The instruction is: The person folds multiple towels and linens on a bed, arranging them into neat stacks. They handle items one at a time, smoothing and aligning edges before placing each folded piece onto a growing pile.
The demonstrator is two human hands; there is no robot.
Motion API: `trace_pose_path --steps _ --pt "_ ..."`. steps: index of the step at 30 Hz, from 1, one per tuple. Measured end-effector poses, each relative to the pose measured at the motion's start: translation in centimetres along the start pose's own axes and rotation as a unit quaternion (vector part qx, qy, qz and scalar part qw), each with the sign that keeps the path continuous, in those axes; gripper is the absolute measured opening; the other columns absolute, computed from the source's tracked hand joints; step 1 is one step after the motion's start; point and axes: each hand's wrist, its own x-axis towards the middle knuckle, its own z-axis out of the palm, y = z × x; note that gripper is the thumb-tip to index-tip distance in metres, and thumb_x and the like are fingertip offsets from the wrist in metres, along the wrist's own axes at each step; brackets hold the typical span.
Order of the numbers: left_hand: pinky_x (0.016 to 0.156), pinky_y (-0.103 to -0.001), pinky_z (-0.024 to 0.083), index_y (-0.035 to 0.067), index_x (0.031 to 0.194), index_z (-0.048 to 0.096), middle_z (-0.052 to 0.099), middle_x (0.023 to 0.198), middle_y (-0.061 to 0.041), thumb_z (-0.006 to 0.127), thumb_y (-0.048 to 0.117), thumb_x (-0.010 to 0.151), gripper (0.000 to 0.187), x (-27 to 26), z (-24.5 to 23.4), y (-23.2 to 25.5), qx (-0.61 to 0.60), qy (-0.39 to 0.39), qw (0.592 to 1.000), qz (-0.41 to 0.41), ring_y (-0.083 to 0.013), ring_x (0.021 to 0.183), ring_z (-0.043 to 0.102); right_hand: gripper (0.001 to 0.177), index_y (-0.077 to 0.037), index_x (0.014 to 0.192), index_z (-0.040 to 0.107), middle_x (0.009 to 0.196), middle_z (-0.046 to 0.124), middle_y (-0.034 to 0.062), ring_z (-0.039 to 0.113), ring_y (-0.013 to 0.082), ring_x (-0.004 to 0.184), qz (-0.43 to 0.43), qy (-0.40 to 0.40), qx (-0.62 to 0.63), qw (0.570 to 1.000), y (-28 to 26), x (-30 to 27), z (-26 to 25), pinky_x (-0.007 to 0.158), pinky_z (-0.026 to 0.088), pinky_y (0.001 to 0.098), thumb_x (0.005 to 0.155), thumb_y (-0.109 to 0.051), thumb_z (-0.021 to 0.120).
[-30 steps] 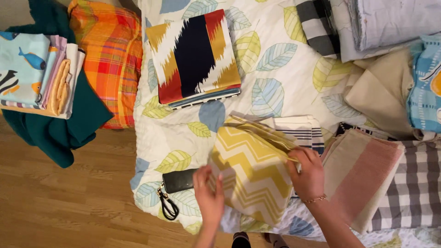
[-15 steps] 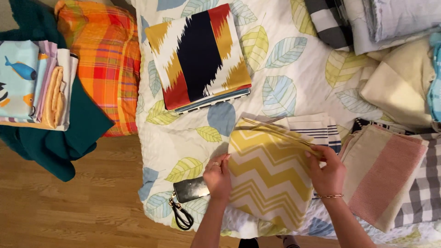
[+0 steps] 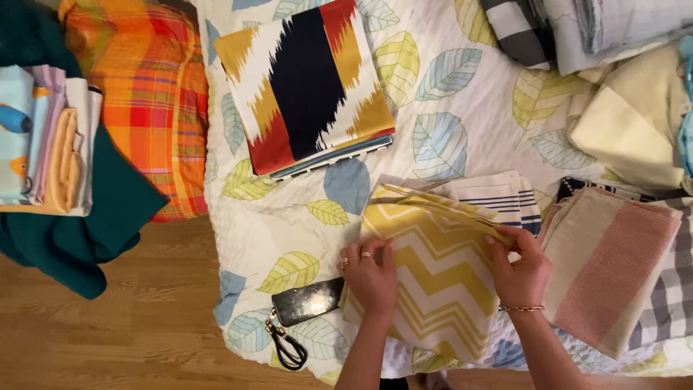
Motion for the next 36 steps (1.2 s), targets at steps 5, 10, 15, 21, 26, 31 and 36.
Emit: trace_pose_path --steps 5,10,15,21,26,31,36 --pt "0.087 -0.039 0.048 0.013 0.079 0.075 0.061 0.095 0.0 0.08 0.02 0.086 0.01 0.1 -1.4 0.6 -0.168 -0.004 0.973 -0.156 -0.0201 0.094 0.063 0.016 -0.009 0.112 0.073 0.104 0.072 0.0029 0.065 0.0144 0.083 0.007 -0.012 0.009 1.0 0.6 0.3 -0.2 0.073 0.05 0.0282 0.097 -0.013 0.074" --pt "0.115 -0.042 0.041 0.014 0.082 0.062 0.069 0.131 -0.012 0.074 0.01 0.087 0.014 0.3 -6.4 0.5 -0.38 0.041 0.911 -0.153 -0.0267 0.13 0.062 0.016 -0.012 0.112 0.074 0.105 0.073 0.0006 0.066 0.0132 0.081 0.024 -0.036 0.007 0.999 0.6 0.7 -0.5 0.063 0.046 0.0261 0.097 -0.015 0.074" --pt "0.045 -0.023 0.023 0.017 0.09 0.055 0.041 0.063 -0.001 0.068 0.006 0.095 0.017 -2.7 -12.6 -5.9 -0.669 0.075 0.68 -0.292 -0.0123 0.058 0.037 0.02 -0.011 0.115 0.074 0.11 0.073 0.0028 0.065 0.016 0.081 0.013 -0.039 0.032 0.999 1.5 0.7 -0.6 0.079 0.054 0.028 0.096 -0.016 0.075" --pt "0.053 -0.024 0.036 0.025 0.104 0.055 0.055 0.082 0.005 0.066 0.033 0.103 0.013 -12.3 -22.9 -24.5 -0.227 0.155 0.875 -0.399 -0.0046 0.067 0.045 0.017 -0.012 0.114 0.073 0.107 0.072 0.0006 0.064 0.0138 0.081 0.003 -0.06 0.056 0.997 2.4 1.1 -0.7 0.076 0.052 0.0246 0.098 -0.017 0.076" --pt "0.09 -0.045 0.051 0.017 0.149 0.046 0.062 0.126 -0.021 0.067 0.043 0.092 0.066 -21.9 -31.2 -46.8 0.366 -0.011 0.839 -0.403 -0.0404 0.107 0.063 0.019 -0.012 0.113 0.074 0.106 0.073 0.0011 0.066 0.016 0.083 -0.034 -0.064 0.017 0.997 1.8 1.1 -1.4 0.079 0.053 0.0287 0.097 -0.021 0.077" --pt "0.116 -0.081 0.027 0.006 0.169 0.021 0.013 0.166 -0.036 0.058 0.068 0.086 0.11 -14.8 -32.4 -32.1 0.386 0.14 0.907 -0.089 -0.0604 0.152 0.018 0.019 -0.005 0.105 0.074 0.108 0.071 0.0098 0.064 0.0213 0.088 -0.173 -0.052 -0.037 0.983 -0.2 0.4 -2.4 0.064 0.05 0.0322 0.092 -0.019 0.081" --pt "0.099 -0.061 0.046 0.014 0.16 0.032 0.027 0.17 -0.006 0.074 0.054 0.076 0.102 -3.8 -24.9 -13.6 0.191 -0.086 0.976 -0.062 -0.0454 0.138 0.038 0.009 0.001 0.101 0.073 0.111 0.072 0.0173 0.068 0.0315 0.102 -0.361 -0.068 -0.027 0.93 -2.1 -1.6 -4.3 0.096 0.054 0.0428 0.092 -0.001 0.072"
